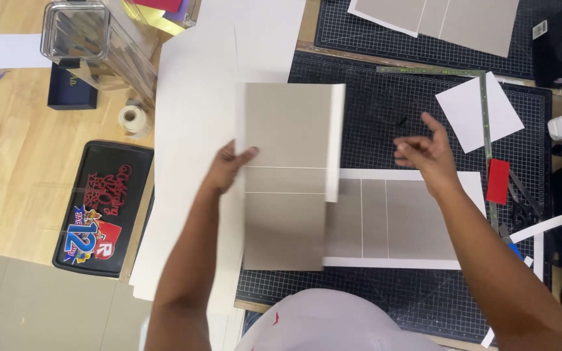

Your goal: Trimming the edges of cardboard sheets using a utility knife and a ruler on a cutting mat.

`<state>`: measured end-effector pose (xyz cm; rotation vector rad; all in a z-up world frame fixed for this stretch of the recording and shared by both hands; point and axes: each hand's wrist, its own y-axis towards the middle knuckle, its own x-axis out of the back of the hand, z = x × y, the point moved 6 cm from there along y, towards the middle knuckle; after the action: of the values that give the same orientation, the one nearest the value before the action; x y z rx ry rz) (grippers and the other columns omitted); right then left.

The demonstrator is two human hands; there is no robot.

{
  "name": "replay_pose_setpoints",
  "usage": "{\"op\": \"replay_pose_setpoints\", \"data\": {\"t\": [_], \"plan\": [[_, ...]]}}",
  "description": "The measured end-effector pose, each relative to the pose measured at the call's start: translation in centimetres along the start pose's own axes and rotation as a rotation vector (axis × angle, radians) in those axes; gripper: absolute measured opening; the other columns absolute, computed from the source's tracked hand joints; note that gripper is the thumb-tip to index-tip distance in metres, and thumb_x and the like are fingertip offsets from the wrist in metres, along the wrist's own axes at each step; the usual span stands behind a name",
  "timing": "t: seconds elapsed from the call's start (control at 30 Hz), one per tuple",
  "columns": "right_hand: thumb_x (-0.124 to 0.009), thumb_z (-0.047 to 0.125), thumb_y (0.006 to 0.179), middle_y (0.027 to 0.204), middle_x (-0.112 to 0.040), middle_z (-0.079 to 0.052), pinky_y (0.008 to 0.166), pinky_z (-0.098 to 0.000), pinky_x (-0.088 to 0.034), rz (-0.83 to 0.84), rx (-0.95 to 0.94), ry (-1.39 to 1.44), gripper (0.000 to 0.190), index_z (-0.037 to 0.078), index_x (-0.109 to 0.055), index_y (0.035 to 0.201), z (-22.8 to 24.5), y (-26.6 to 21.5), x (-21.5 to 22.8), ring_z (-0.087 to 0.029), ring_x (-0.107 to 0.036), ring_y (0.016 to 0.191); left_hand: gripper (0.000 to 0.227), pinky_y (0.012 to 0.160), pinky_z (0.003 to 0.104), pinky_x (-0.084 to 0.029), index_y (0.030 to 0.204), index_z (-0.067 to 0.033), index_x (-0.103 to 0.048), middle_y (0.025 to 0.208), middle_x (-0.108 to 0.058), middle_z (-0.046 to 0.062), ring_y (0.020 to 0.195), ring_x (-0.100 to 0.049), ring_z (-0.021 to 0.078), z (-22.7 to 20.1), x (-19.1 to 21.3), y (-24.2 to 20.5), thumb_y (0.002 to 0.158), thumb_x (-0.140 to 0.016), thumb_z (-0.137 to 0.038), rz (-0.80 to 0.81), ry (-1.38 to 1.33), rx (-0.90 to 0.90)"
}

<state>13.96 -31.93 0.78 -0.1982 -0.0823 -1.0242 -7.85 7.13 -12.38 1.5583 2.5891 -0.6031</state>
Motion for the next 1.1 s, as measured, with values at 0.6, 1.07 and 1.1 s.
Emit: {"op": "replay_pose_setpoints", "data": {"t": [0.6, 1.07, 1.1], "plan": [[-0.068, 0.004, 0.097, 0.102, -0.068, -0.015, 0.076, -0.0366, -0.059, -0.15, -0.2, 0.094, 0.061, 0.008, -0.043, 0.153, -9.9, -11.9, -0.6, -0.022, -0.065, 0.084, 0.035, 0.085, 0.047, -0.06, 0.123, -0.012, -0.072, 0.102, -0.075, 0.013, 0.088, -0.075, 0.0287, -7.4, 14.6, -2.5, 0.089, -0.081, -0.015, -0.143, 0.239, 0.07], [-0.068, 0.006, 0.098, 0.098, -0.074, -0.013, 0.075, -0.0334, -0.058, -0.086, -0.264, -0.031, 0.046, 0.013, -0.058, 0.143, -9.8, -13.3, -5.0, -0.018, -0.067, 0.081, 0.037, 0.083, 0.048, -0.06, 0.124, -0.0135, -0.072, 0.102, -0.076, 0.013, 0.089, -0.075, 0.0317, -6.5, 14.7, -0.3, 0.089, -0.082, -0.016, -0.166, 0.282, 0.082], [-0.068, 0.007, 0.098, 0.097, -0.074, -0.013, 0.075, -0.0337, -0.059, -0.09, -0.262, -0.065, 0.045, 0.013, -0.059, 0.141, -9.8, -13.2, -4.9, -0.018, -0.067, 0.08, 0.037, 0.082, 0.048, -0.06, 0.124, -0.0126, -0.072, 0.102, -0.075, 0.013, 0.088, -0.074, 0.0319, -6.2, 14.9, 0.0, 0.089, -0.083, -0.016, -0.177, 0.316, 0.081]]}}
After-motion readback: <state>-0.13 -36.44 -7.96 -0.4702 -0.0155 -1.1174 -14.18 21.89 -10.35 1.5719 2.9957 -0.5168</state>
